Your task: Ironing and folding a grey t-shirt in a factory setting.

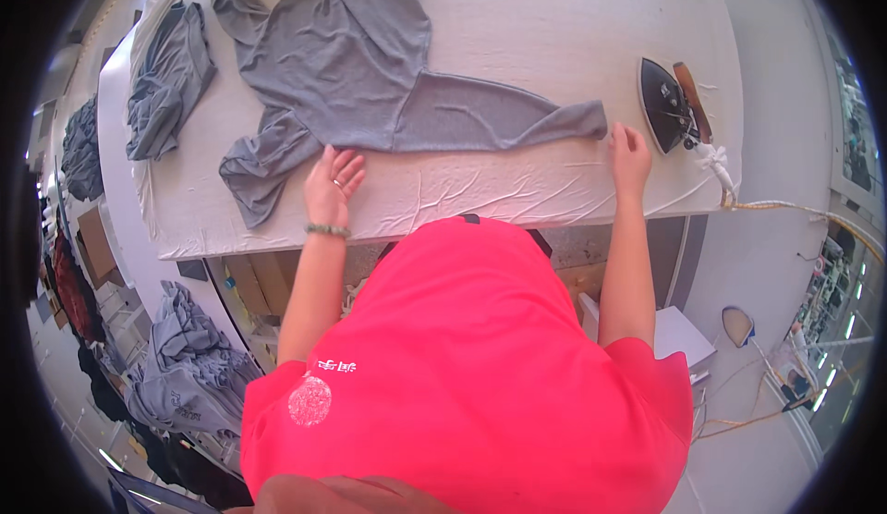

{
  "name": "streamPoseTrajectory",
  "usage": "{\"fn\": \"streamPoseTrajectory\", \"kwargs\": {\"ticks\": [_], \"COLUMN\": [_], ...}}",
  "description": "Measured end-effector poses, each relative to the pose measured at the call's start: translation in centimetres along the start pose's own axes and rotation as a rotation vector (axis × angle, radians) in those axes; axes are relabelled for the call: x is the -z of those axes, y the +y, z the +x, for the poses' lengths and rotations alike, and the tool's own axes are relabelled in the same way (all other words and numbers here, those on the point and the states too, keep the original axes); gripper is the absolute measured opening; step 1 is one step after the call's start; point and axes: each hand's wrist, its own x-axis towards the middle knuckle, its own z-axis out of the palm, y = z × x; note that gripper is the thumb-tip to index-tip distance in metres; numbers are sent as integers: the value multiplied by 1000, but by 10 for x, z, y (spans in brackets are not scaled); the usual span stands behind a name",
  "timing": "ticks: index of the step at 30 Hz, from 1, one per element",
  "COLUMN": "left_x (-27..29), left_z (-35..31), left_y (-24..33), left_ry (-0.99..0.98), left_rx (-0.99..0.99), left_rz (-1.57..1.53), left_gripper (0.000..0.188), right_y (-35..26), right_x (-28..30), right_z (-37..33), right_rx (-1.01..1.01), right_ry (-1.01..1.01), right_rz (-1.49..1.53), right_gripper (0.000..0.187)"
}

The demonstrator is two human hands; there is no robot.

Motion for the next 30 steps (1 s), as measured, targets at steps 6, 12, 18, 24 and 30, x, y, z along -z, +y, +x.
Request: {"fn": "streamPoseTrajectory", "kwargs": {"ticks": [6, 12, 18, 24, 30], "left_x": [4, 15, 13, -5, -21], "left_z": [48, 51, 64, 63, -62], "left_y": [12, 10, 28, 64, 92], "left_ry": [44, -68, -351, -414, -474], "left_rx": [49, -57, 123, -94, -645], "left_rz": [145, -221, -604, -511, -320], "left_gripper": [32, 21, 15, 18, 37], "right_y": [-26, -12, -1, -15, -64], "right_x": [-22, 7, 6, -8, 94], "right_z": [19, -1, -40, -25, -22], "right_rx": [304, 426, 244, 19, -20], "right_ry": [-179, -118, -432, -463, -412], "right_rz": [-593, -352, -280, -73, 55], "right_gripper": [43, 34, 31, 34, 29]}}
